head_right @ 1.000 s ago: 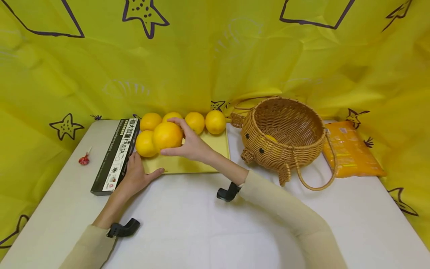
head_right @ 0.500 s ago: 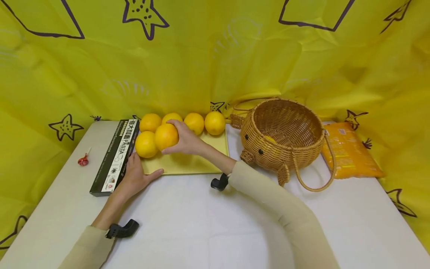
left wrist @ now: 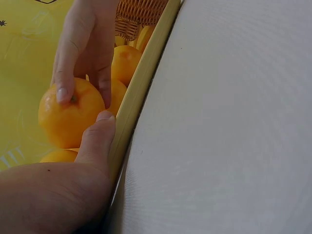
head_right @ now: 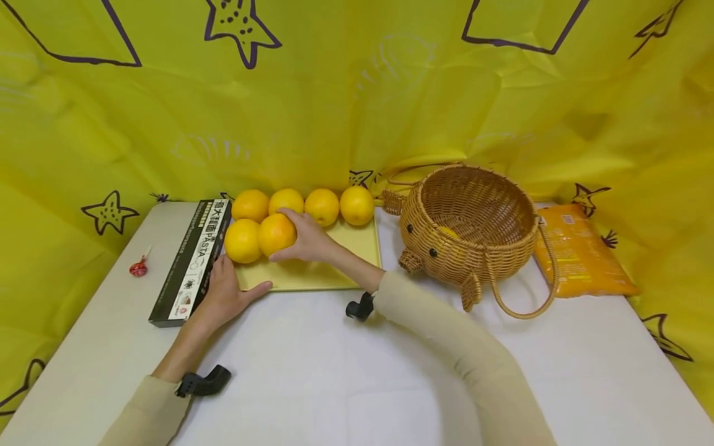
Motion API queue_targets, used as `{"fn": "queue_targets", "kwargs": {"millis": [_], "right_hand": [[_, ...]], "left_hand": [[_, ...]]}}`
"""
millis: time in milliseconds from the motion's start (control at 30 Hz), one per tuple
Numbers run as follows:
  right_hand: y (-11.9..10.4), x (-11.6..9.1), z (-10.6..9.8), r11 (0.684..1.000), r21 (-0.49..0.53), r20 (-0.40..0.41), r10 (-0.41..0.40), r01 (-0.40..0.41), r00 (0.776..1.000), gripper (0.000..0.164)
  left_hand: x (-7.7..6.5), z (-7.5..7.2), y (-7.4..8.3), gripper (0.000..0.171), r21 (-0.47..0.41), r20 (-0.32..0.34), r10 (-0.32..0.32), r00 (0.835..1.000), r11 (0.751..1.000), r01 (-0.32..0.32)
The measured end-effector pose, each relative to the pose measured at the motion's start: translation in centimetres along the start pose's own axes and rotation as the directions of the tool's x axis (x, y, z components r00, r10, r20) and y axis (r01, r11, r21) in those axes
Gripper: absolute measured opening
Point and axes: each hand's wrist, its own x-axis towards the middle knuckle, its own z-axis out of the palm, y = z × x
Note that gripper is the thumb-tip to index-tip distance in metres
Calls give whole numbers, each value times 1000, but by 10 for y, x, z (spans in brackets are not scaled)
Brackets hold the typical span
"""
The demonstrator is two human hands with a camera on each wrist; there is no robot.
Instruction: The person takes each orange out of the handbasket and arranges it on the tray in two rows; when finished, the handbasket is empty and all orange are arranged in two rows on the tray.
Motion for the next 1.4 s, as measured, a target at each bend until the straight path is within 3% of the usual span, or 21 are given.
{"fn": "queue_targets", "kwargs": {"millis": [333, 700, 1133, 1267, 1400], "right_hand": [[8, 4, 3, 998, 29, -5, 56, -56, 998, 97], [-3, 2, -1, 997, -10, 11, 71, -71, 997, 94], [-1, 1, 4, 994, -44, 79, 99, -95, 992, 95], [-7, -13, -9, 994, -60, 73, 98, -94, 992, 100], [-12, -51, -28, 1000, -8, 3, -4, 4, 1000, 91]], "left_hand": [[1, 1, -1, 115, -1, 2, -2, 1000, 1000, 2], [1, 0, 0, 115, -20, -2, -3, 1000, 1000, 3], [-1, 1, -3, 114, -36, -12, 8, 1000, 999, -9], [1, 1, -2, 115, -40, -11, 14, 1000, 999, -14], [0, 1, -1, 115, -44, -13, 10, 1000, 999, -11]]}}
